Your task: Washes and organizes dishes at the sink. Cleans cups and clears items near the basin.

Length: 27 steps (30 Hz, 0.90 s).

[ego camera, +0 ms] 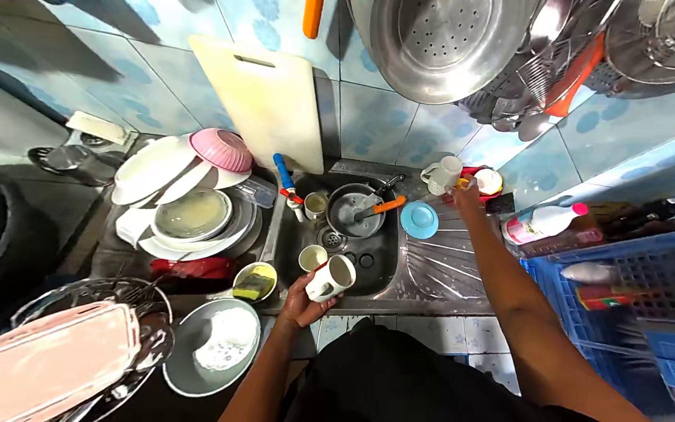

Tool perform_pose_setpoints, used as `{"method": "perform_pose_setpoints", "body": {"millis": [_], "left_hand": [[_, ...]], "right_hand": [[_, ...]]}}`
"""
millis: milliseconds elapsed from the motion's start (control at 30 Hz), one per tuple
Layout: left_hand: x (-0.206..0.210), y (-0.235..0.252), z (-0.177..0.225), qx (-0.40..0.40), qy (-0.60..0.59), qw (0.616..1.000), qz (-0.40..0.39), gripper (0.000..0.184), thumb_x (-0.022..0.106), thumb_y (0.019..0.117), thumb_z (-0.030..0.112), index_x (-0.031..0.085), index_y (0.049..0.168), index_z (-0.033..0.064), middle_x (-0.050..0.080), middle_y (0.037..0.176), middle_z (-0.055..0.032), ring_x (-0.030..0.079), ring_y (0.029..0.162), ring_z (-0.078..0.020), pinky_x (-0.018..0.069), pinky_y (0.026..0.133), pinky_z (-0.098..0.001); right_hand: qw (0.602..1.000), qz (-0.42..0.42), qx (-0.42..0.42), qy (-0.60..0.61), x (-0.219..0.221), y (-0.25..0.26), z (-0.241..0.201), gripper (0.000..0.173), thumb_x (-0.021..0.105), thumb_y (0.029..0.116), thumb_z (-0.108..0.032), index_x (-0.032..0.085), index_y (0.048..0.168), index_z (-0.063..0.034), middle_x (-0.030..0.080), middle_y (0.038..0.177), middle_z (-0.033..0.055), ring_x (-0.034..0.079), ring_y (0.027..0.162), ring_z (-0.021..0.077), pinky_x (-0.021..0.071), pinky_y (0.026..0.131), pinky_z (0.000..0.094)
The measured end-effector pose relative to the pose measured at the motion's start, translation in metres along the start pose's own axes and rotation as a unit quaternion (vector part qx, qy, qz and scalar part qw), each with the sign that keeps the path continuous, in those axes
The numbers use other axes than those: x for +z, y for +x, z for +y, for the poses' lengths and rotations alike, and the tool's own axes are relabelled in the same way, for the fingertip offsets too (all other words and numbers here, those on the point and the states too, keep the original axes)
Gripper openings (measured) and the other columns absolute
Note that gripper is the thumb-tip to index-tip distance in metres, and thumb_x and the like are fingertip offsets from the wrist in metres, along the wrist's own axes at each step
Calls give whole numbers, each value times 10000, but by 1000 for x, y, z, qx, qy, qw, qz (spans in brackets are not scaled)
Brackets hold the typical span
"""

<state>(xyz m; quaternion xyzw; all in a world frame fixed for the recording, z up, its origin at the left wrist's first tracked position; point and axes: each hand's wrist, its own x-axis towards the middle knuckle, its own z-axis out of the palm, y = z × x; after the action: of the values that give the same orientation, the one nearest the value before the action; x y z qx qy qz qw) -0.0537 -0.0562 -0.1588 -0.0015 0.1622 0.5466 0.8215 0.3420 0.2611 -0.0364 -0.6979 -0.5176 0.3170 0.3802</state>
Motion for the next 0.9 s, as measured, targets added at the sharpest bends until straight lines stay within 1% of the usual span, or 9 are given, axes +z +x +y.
{"method": "perform_pose_setpoints", "body": {"millis": [100,200,333,400,467,567,733,833,900], "left_hand": [[-1,0,0,5,-6,1000,-8,581,819,792,405,670,1278,124,686,1204,-231,702,1042,-389,602,838,-548],[3,0,0,6,3,1000,-1,567,810,793,423,684,1264,133,697,1187,-214,710,1021,-366,608,819,-526],[2,-2,0,1,8,1000,0,564,817,788,436,695,1243,126,703,1175,-202,710,1025,-352,606,833,-518],[6,-2,1,6,21,1000,6,566,810,792,451,690,1242,130,706,1160,-197,715,1002,-340,613,809,-500],[8,-3,0,0,20,1000,0,563,809,794,450,693,1243,131,708,1156,-196,715,999,-336,613,813,-495],[4,-3,1,-3,15,1000,-13,548,793,815,438,688,1255,129,701,1173,-199,708,1018,-341,605,838,-506],[2,-1,2,-6,16,1000,-18,561,792,819,446,681,1261,119,692,1197,-204,700,1046,-346,599,859,-511],[3,-2,3,-6,32,999,-22,565,782,823,457,675,1268,125,695,1195,-195,704,1039,-334,606,847,-496],[4,-2,3,-8,37,999,-36,563,772,835,465,673,1276,128,696,1193,-191,705,1033,-326,607,841,-484]], "right_hand": [[982,53,-111,-143,20,17,-17,1020,902,728,-279,364,1571,-80,404,1546,277,434,1411,438,424,1128,590],[956,29,-161,-242,30,34,-39,987,900,700,-292,425,1547,-113,380,1559,289,400,1424,476,411,1125,617],[938,-39,-119,-322,36,45,-57,751,845,754,-289,561,1428,-115,433,1483,305,467,1332,511,487,961,689],[916,-62,-140,-370,42,51,-61,584,797,776,-268,647,1310,-87,510,1412,297,502,1296,506,480,950,705],[902,-78,-137,-403,46,52,-67,456,742,842,-249,676,1259,-78,559,1370,294,531,1265,517,476,920,724],[902,-76,-136,-403,38,52,-76,374,698,917,-275,693,1236,-80,572,1358,291,521,1273,523,465,928,733],[914,-42,-189,-355,2,42,-98,385,706,934,-340,708,1221,-84,610,1327,274,539,1256,516,436,970,734],[936,-46,-239,-254,-12,16,-115,348,680,957,-263,700,1227,-44,640,1263,246,583,1225,422,450,1044,627],[960,-72,-235,-132,-8,8,-112,311,655,972,-212,684,1214,-20,673,1195,203,645,1126,307,520,991,519]]}}
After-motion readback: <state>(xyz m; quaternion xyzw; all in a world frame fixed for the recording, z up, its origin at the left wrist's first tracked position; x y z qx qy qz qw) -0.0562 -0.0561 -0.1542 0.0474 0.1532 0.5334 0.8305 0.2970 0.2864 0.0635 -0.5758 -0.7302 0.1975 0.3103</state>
